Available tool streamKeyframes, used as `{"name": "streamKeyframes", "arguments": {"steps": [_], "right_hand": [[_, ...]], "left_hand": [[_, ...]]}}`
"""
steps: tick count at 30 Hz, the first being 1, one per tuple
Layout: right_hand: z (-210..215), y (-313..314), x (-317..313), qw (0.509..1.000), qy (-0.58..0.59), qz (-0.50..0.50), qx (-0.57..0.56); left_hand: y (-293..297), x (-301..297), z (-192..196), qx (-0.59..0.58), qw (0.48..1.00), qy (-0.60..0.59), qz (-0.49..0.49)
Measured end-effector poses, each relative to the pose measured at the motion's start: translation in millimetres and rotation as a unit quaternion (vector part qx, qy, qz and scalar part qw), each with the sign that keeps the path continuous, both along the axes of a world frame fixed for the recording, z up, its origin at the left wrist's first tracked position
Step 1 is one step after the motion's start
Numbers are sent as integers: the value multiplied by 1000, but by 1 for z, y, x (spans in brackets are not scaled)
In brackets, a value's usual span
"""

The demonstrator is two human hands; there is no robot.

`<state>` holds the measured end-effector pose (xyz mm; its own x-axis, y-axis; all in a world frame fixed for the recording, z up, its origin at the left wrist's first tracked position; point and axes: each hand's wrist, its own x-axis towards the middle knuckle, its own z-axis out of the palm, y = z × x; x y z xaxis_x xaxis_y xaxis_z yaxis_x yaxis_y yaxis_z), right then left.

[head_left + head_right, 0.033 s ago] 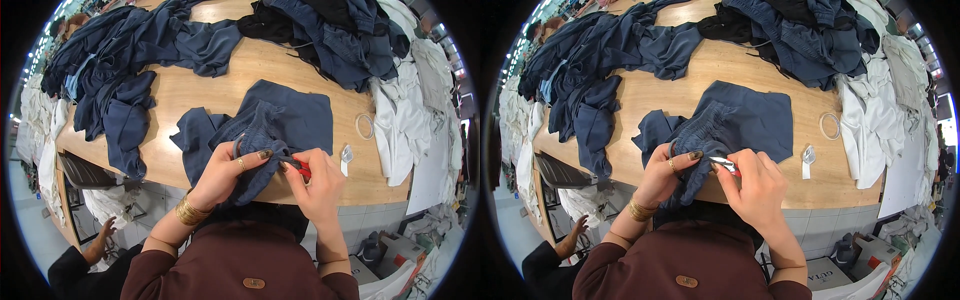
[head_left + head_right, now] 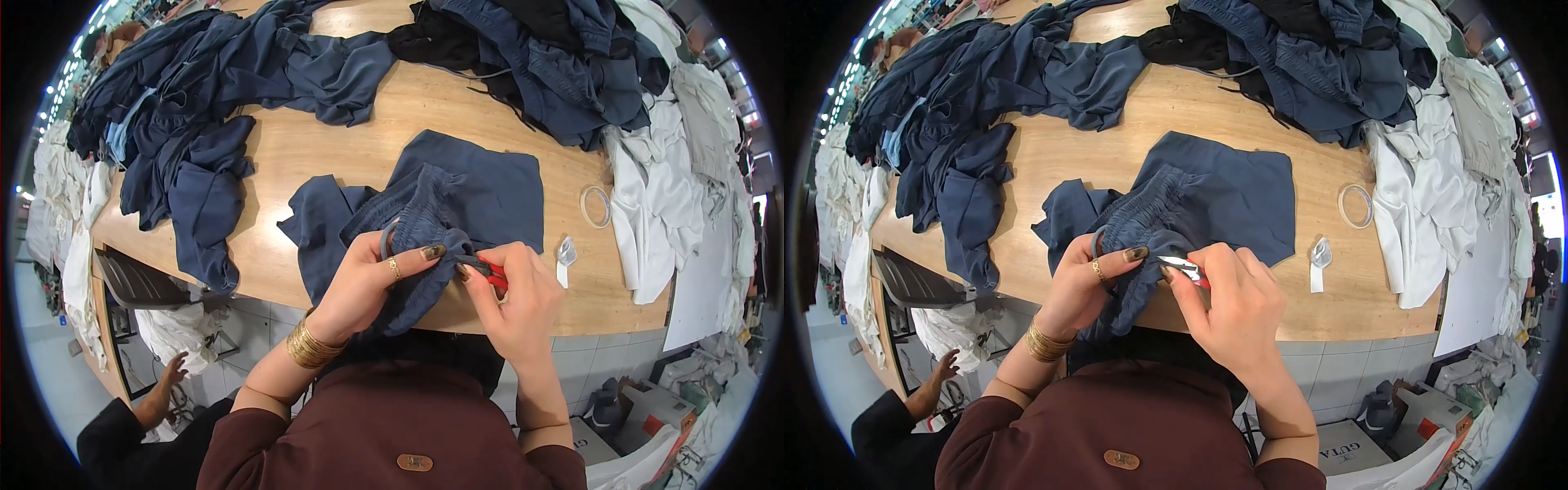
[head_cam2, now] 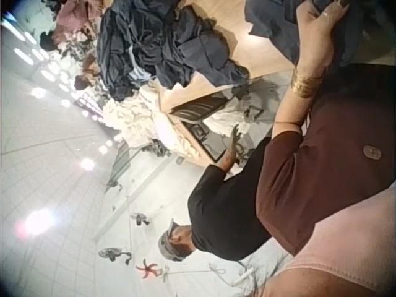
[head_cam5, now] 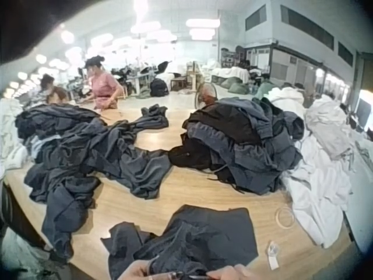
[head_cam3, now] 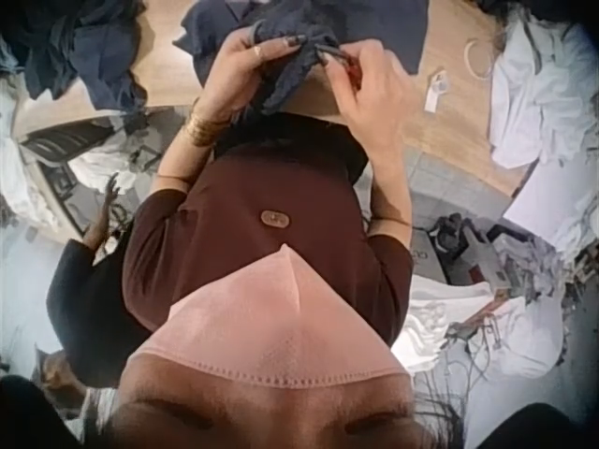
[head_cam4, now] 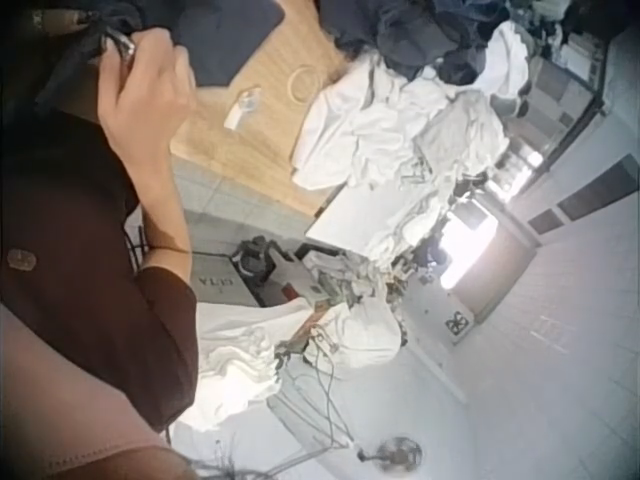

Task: Trimming loose threads from the seams and waistbands of manufactured pants in a garment factory.

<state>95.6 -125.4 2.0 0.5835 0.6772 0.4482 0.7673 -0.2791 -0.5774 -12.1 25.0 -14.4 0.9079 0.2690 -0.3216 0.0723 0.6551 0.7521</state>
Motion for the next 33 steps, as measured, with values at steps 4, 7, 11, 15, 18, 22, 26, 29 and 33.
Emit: {"name": "streamKeyframes", "arguments": {"steps": [4, 7, 11, 15, 18, 22, 26, 29, 33], "right_hand": [[0, 1, 1, 1000, -7, 0, 0], [0, 2, 1, 1000, -10, 3, 3], [2, 1, 2, 1000, -12, 3, -10], [3, -1, 5, 1000, -1, 2, -1], [-3, -2, 5, 966, 242, -28, 91], [6, 5, 38, 889, 409, 203, 43], [-21, 29, 51, 762, 552, 339, -1], [-8, 32, 60, 789, 433, 410, -148], [-4, 9, 75, 828, 489, 268, 60]], "left_hand": [[0, 0, 0, 5, 1000, -4, -4], [0, 0, 0, 8, 1000, -6, -10], [1, 1, 0, 7, 1000, -2, -17], [1, 1, 0, 5, 1000, 0, -10], [2, 0, 2, 7, 1000, 14, -10], [12, -1, 12, 150, 974, 1, -172], [39, 1, 30, 255, 907, -35, -333], [57, -6, 24, 252, 900, -24, -355], [99, -32, 17, 193, 945, 19, -264]]}}
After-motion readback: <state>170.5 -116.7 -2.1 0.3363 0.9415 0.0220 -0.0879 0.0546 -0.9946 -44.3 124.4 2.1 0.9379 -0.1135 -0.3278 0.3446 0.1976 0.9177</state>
